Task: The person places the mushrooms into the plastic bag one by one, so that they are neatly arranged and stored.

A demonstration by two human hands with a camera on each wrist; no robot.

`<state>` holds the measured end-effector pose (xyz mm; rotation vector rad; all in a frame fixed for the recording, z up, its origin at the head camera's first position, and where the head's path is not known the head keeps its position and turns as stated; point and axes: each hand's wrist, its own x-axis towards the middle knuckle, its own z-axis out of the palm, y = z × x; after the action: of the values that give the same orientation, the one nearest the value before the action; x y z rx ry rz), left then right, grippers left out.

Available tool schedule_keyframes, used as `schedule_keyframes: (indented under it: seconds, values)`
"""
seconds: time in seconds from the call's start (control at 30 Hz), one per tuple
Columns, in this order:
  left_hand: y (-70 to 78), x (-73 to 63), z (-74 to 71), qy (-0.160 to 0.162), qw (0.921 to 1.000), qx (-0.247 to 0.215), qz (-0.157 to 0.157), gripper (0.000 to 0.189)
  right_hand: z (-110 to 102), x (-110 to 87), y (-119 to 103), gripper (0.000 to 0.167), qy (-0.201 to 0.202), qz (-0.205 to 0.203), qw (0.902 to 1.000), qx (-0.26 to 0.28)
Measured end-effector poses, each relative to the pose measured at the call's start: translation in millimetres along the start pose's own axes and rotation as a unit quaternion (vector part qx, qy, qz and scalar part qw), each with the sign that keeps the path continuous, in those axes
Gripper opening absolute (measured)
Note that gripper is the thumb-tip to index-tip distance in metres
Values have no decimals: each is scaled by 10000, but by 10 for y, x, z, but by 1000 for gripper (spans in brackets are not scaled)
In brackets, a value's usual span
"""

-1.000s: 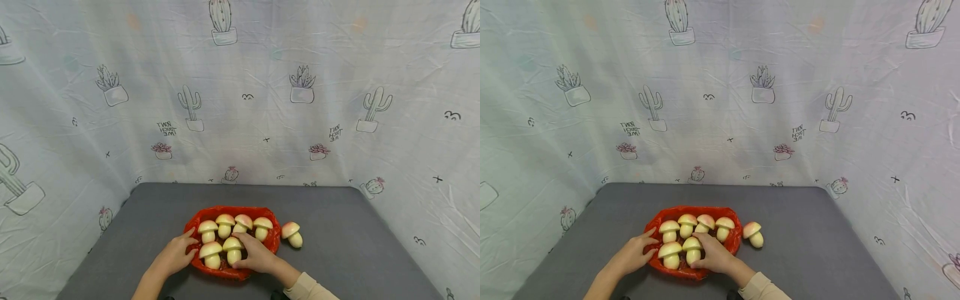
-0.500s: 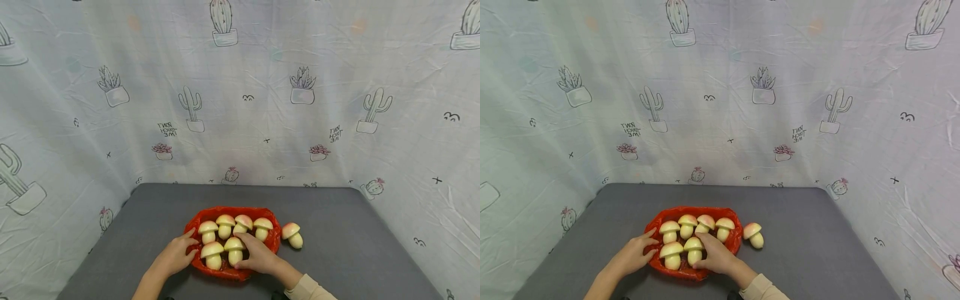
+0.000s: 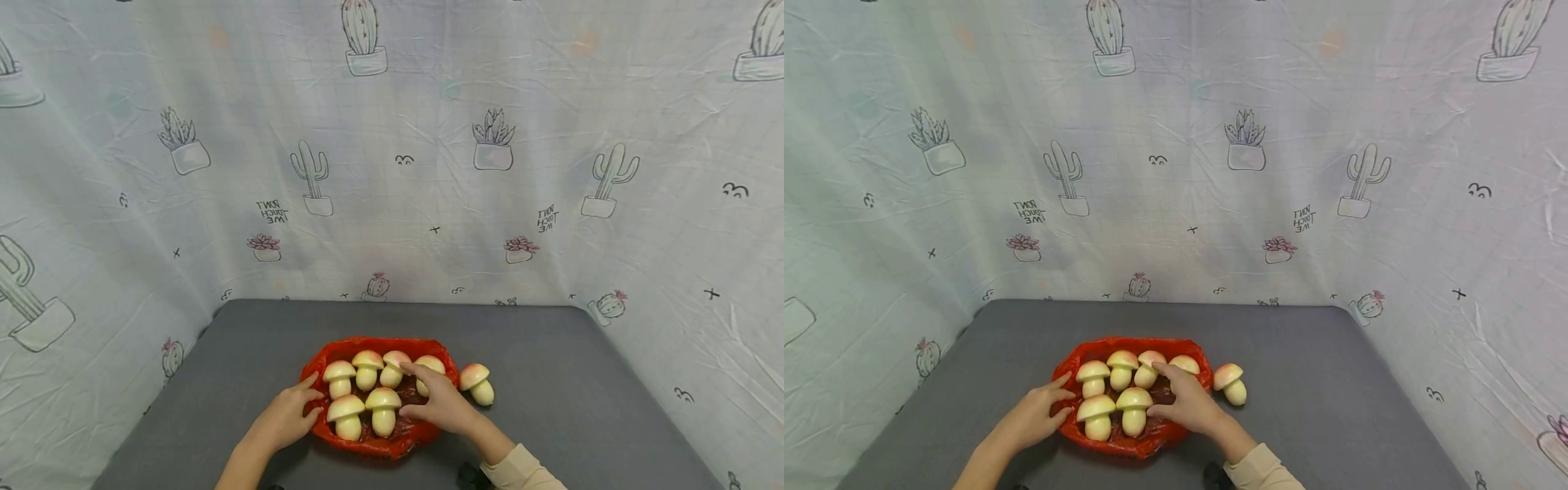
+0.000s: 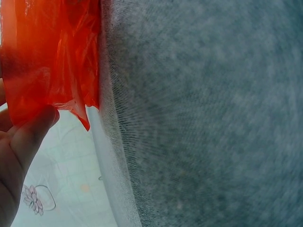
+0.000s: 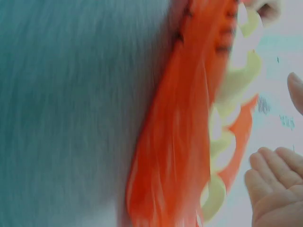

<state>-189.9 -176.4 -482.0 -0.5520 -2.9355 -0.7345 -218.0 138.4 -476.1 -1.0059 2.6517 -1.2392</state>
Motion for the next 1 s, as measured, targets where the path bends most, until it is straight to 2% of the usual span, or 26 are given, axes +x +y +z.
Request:
schedule_keyframes:
  seconds: [0.17, 0.3, 0.47, 0.6, 1.0]
  values:
    - [-6, 1, 11, 74, 10000, 9, 14, 22, -249, -74, 86, 70, 492, -255, 9984, -81]
    - [-2, 8, 15, 89, 10000, 16, 4, 22, -471, -149, 211, 70, 579, -236, 9978, -242]
    - [6, 7, 16, 17, 10000, -1, -98, 21, -708, -262, 375, 70, 482, -111, 9980, -386]
    - [11, 1, 11, 10, 9999, 2, -142, 21, -824, -312, 490, 69, 466, -212, 9981, -349]
    - [1, 6, 13, 18, 10000, 57, -29, 22, -872, -428, 786, 76, -155, 63, 9992, -374]
